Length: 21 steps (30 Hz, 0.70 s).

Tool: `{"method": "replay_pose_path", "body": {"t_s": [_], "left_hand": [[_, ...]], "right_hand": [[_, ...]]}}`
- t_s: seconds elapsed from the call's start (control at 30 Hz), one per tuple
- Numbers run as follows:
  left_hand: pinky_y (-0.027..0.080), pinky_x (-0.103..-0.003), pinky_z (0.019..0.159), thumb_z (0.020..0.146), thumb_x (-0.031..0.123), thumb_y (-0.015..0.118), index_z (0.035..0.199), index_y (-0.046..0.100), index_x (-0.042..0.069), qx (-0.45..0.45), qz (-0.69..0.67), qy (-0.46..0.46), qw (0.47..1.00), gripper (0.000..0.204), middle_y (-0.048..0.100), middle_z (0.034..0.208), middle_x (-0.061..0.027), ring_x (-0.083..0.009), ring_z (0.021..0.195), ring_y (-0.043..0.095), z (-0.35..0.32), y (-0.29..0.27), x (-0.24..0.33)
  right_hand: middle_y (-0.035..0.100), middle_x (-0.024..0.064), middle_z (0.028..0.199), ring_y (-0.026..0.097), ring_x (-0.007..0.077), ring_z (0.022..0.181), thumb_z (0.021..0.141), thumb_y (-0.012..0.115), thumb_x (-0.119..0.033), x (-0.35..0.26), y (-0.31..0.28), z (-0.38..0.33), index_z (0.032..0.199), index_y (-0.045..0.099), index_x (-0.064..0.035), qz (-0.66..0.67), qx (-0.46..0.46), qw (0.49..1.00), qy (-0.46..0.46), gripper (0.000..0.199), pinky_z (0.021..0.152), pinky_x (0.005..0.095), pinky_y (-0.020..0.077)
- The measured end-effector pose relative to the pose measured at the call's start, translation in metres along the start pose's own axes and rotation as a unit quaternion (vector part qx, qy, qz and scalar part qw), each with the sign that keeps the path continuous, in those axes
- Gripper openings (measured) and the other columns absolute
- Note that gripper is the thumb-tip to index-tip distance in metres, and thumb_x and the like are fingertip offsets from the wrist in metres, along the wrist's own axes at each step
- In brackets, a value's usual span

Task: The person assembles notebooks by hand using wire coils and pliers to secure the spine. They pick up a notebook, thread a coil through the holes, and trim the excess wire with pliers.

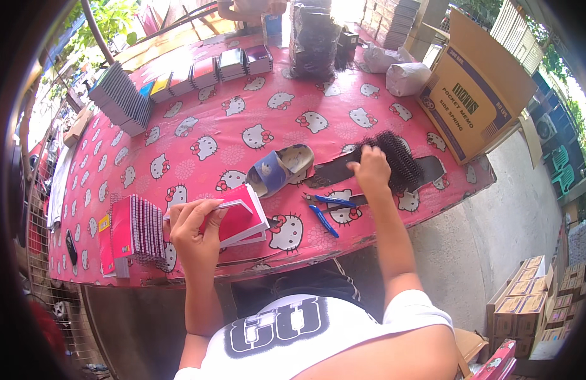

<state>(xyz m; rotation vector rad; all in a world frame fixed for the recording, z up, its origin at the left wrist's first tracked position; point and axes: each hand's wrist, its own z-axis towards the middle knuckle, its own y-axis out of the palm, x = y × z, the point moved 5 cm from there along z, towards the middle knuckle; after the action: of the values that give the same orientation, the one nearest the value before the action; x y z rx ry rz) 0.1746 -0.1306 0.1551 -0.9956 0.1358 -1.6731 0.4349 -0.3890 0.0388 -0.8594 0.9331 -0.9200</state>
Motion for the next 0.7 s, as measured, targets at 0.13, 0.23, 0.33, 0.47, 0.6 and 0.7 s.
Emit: {"method": "replay_pose_path", "body": {"t_s": [0.13, 0.23, 0.33, 0.47, 0.6, 0.7], "left_hand": [[0.041, -0.032, 0.081, 0.076, 0.014, 0.077, 0.098, 0.073, 0.007, -0.013, -0.003, -0.014, 1.000, 0.023, 0.068, 0.084, -0.0020, -0.0188, 0.083, 0.053, 0.000, -0.002, -0.002], [0.037, -0.033, 0.086, 0.077, 0.018, 0.076, 0.107, 0.071, 0.010, 0.001, 0.012, -0.023, 1.000, 0.031, 0.068, 0.087, -0.0006, -0.0192, 0.085, 0.052, 0.001, -0.002, -0.001], [0.035, -0.034, 0.090, 0.081, 0.027, 0.073, 0.112, 0.069, 0.012, -0.009, 0.049, 0.006, 0.999, 0.035, 0.066, 0.099, -0.0020, -0.0200, 0.089, 0.051, 0.002, -0.002, -0.001], [0.030, -0.041, 0.097, 0.083, 0.032, 0.070, 0.107, 0.072, 0.013, 0.001, 0.069, -0.015, 0.998, 0.031, 0.064, 0.099, -0.0021, -0.0200, 0.094, 0.052, -0.006, 0.003, -0.010], [0.023, -0.047, 0.102, 0.084, 0.031, 0.070, 0.103, 0.074, 0.015, 0.015, 0.092, -0.016, 0.996, 0.026, 0.063, 0.095, 0.0000, -0.0186, 0.097, 0.053, -0.005, 0.005, -0.005], [0.021, -0.048, 0.102, 0.083, 0.031, 0.070, 0.101, 0.075, 0.016, 0.011, 0.073, -0.017, 0.997, 0.024, 0.063, 0.094, 0.0013, -0.0177, 0.098, 0.053, -0.006, 0.004, -0.004]], "right_hand": [[0.067, 0.0173, 0.089, 0.066, 0.0355, 0.090, 0.079, 0.073, -0.024, 0.024, 0.017, 0.014, 0.086, 0.066, -0.0031, -0.055, -0.074, 0.996, -0.010, 0.024, 0.079, 0.0443, 0.0528], [0.068, 0.0179, 0.087, 0.066, 0.0370, 0.086, 0.080, 0.070, -0.019, 0.029, -0.007, 0.027, 0.097, 0.068, -0.0033, 0.036, -0.007, 0.999, 0.003, 0.024, 0.078, 0.0437, 0.0526], [0.067, 0.0160, 0.090, 0.066, 0.0344, 0.081, 0.080, 0.067, -0.003, -0.023, -0.033, 0.015, 0.102, 0.068, -0.0033, 0.094, 0.077, 0.983, -0.138, 0.022, 0.077, 0.0419, 0.0527], [0.065, 0.0109, 0.086, 0.066, 0.0228, 0.075, 0.076, 0.071, 0.002, -0.152, -0.090, -0.049, 0.107, 0.071, -0.0068, 0.393, -0.022, 0.875, -0.284, 0.033, 0.067, 0.0320, 0.0526], [0.064, 0.0066, 0.083, 0.060, 0.0129, 0.072, 0.072, 0.079, -0.005, -0.186, -0.100, -0.061, 0.100, 0.074, -0.0061, 0.431, -0.058, 0.850, -0.298, 0.028, 0.063, 0.0259, 0.0474], [0.064, 0.0057, 0.082, 0.059, 0.0127, 0.071, 0.069, 0.080, -0.004, -0.181, -0.096, -0.048, 0.098, 0.074, -0.0072, 0.444, -0.001, 0.844, -0.301, 0.029, 0.062, 0.0256, 0.0466]]}}
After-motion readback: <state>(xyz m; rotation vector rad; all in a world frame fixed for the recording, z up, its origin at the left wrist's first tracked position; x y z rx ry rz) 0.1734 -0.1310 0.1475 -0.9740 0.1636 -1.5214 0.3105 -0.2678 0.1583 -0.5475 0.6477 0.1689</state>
